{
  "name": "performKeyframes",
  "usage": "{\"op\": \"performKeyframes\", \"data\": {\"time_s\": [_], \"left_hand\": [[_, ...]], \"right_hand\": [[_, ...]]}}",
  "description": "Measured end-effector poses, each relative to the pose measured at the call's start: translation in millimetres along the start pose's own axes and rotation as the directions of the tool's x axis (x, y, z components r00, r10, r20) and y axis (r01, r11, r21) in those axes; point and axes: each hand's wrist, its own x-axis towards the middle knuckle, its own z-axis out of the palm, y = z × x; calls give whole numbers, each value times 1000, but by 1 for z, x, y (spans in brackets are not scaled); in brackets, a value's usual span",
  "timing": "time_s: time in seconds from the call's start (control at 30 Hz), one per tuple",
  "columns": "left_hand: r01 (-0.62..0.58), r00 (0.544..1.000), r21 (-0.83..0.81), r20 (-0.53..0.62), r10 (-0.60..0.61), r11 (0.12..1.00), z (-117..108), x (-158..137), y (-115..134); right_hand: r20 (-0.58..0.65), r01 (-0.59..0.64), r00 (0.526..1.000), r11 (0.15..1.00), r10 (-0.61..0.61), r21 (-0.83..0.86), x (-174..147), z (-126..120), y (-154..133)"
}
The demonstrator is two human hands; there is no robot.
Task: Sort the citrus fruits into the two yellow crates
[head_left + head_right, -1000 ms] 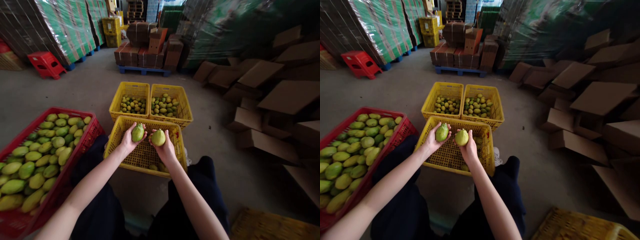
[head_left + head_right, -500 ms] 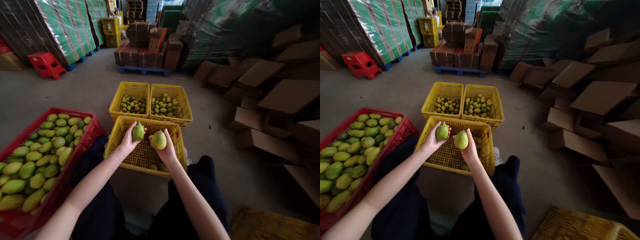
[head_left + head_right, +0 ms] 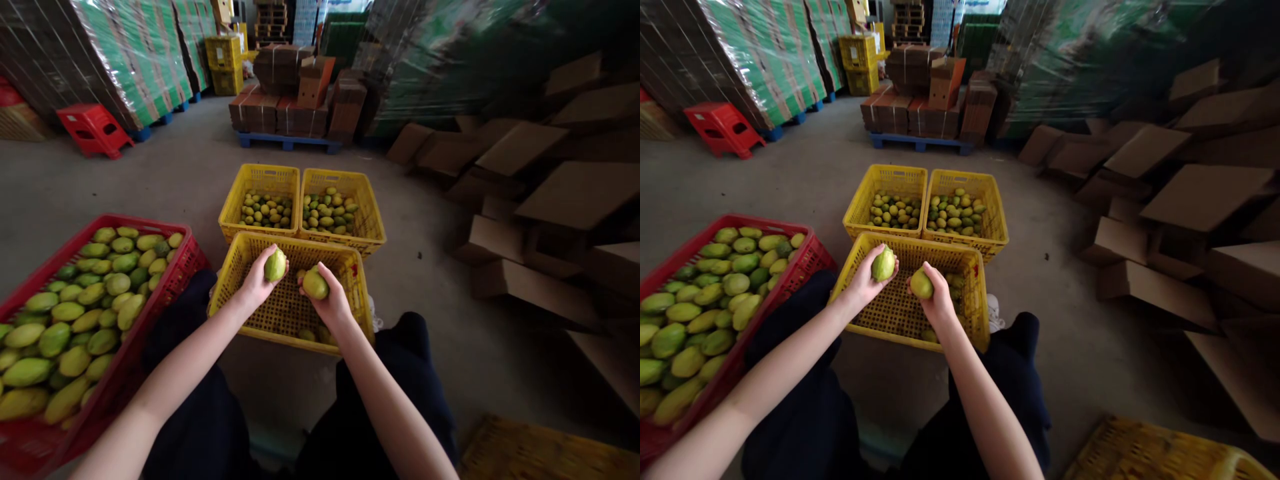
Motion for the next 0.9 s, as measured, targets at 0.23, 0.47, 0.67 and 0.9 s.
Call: {"op": "performKeyframes", "data": {"time_s": [0.23,0.47,0.67,0.9], "left_hand": [[150,982,42,105,-154,988,-7,4,-1],[187,981,-65,-27,-190,980,0,1,0],[201,978,-76,-37,-204,977,0,2,0],[-85,967,81,246,63,993,-3,4,-4]], "right_hand": [[-158,-171,966,962,207,214,3,-4,1],[-82,-242,959,934,271,261,3,-5,-3],[-49,-263,958,937,281,229,5,-7,-12],[56,22,998,999,-24,33,5,-3,-8]]}}
